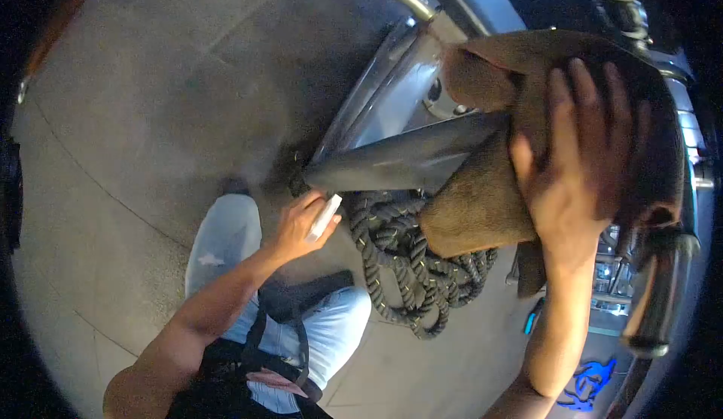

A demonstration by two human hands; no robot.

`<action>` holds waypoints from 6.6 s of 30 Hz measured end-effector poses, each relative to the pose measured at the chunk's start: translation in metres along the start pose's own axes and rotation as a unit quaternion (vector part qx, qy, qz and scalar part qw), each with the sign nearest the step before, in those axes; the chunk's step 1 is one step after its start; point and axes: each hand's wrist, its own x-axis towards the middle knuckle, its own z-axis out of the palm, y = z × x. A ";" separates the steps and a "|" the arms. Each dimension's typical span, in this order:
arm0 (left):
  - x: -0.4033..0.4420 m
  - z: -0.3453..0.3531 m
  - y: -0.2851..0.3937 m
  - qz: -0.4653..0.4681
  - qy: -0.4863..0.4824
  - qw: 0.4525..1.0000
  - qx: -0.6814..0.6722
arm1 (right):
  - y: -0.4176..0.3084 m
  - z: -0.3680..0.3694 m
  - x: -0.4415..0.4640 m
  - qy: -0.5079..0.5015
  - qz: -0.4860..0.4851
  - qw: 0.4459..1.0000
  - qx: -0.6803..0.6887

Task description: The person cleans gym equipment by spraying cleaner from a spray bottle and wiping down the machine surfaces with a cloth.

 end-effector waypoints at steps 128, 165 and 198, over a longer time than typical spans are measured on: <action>-0.030 -0.139 0.098 -0.238 -0.116 0.964 0.024 | -0.014 0.099 -0.095 0.273 0.757 0.574 0.153; 0.074 0.017 0.220 -0.021 -0.255 0.967 0.001 | -0.042 0.137 -0.238 0.338 0.669 0.579 0.319; 0.143 0.148 0.242 0.204 -0.361 0.910 0.002 | -0.082 -0.038 -0.331 0.269 0.818 0.264 0.435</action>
